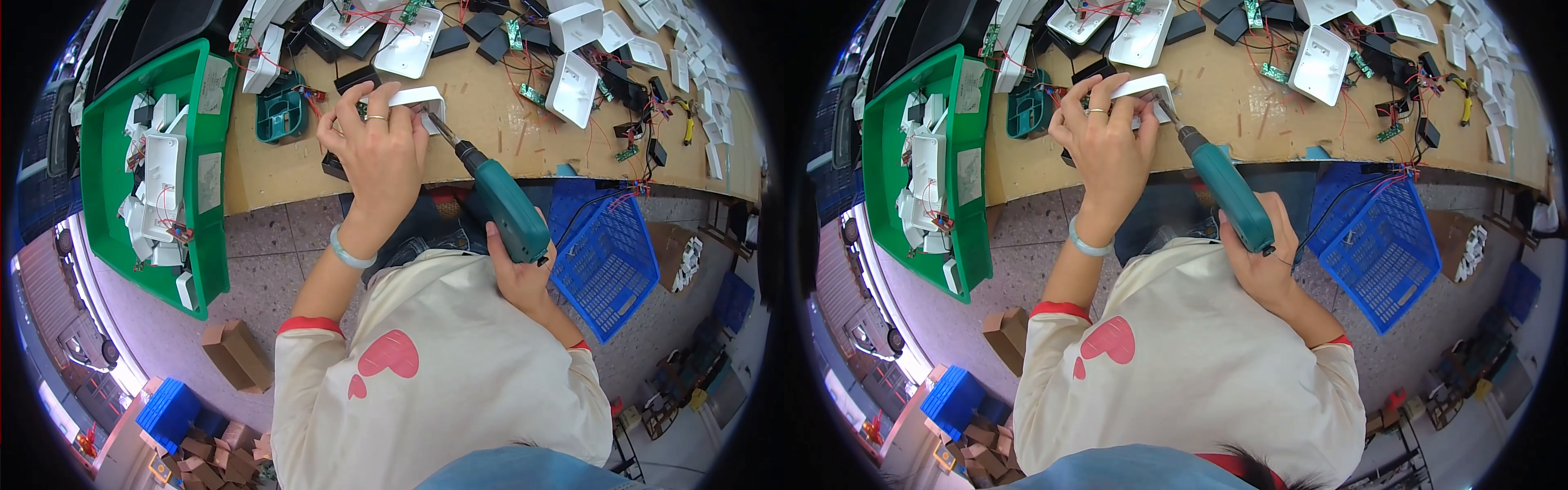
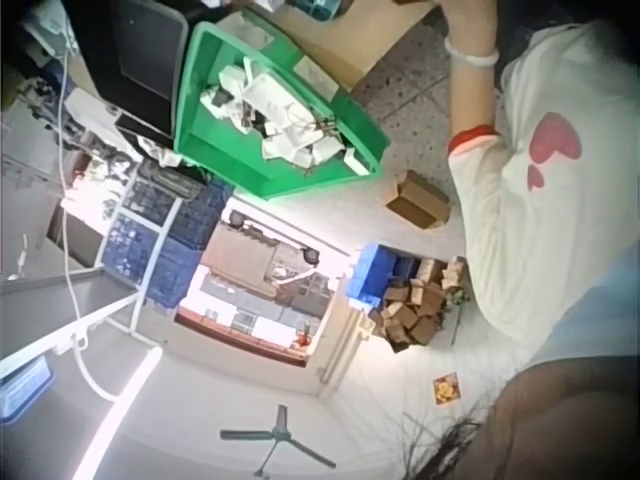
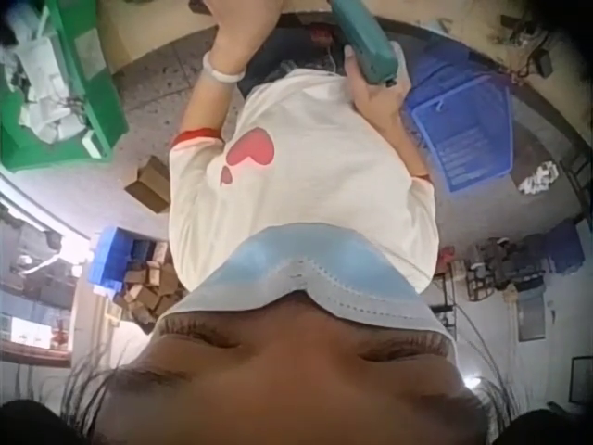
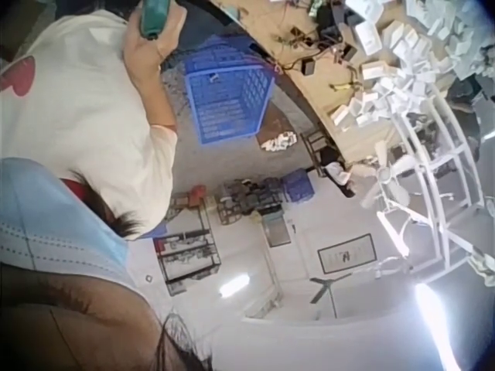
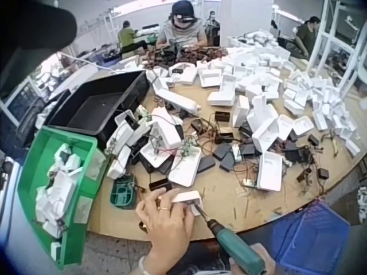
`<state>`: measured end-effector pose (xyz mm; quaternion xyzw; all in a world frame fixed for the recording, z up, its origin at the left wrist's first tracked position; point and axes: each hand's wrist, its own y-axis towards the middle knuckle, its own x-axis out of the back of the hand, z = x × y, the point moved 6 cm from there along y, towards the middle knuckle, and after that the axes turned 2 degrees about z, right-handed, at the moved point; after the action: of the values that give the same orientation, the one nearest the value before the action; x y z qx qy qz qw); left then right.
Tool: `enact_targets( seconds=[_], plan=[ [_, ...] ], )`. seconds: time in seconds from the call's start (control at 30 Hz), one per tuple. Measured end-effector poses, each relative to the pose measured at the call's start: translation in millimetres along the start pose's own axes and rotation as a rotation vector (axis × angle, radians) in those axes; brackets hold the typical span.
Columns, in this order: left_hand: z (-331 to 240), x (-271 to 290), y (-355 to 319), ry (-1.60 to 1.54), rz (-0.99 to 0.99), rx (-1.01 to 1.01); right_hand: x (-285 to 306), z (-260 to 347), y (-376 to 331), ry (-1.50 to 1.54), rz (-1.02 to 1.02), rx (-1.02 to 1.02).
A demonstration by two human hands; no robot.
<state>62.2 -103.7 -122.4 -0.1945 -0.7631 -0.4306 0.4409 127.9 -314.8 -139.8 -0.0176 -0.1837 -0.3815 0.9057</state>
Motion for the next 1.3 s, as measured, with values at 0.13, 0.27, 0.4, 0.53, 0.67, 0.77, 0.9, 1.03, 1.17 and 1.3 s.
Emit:
enact_targets(
  seconds=[0.13, 0.27, 0.4, 0.53, 0.67, 0.77, 0.9, 1.03, 1.17, 1.3],
  plan=[
    [0.3, 0.2, -0.1, 0.001, 0.007, 0.001, 0.8, 3.7, 0.2, -0.012, 0.017, 0.002],
    [0.2, 0.2, 0.2, 0.0, 0.002, -0.006, 1.3, 6.3, -0.8, -0.046, 0.022, 0.035],
    [0.0, -0.3, -0.2, 0.005, -0.001, -0.009, 2.0, 9.4, 0.3, -0.064, 0.042, 0.019],
    [-0.1, -0.1, 0.1, 0.0, -0.003, -0.008, 0.7, 6.4, -0.8, -0.046, 0.035, -0.016],
    [0.0, -0.4, 0.5, -0.001, -0.01, -0.01, 3.5, 5.9, -2.1, -0.042, 0.023, 0.001],
    [1.1, 0.3, 0.3, -0.003, -0.005, -0.007, 9.6, 10.8, -7.6, -0.081, 0.027, 0.03],
    [0.3, 0.9, 1.4, -0.009, -0.001, -0.005, 20.7, 5.7, -14.5, 0.033, -0.038, -0.143],
    [1.6, 0.7, 0.8, -0.005, -0.004, -0.004, 25.1, 8.2, -11.7, 0.112, -0.049, -0.106],
    [2.2, 0.9, 1.4, -0.002, -0.001, -0.001, 27.2, 6.5, -11.4, 0.166, -0.093, -0.193],
    [2.2, 1.3, 3.4, -0.024, 0.016, 0.002, 31.2, 8.2, -9.0, 0.186, -0.112, -0.194]
  ],
)
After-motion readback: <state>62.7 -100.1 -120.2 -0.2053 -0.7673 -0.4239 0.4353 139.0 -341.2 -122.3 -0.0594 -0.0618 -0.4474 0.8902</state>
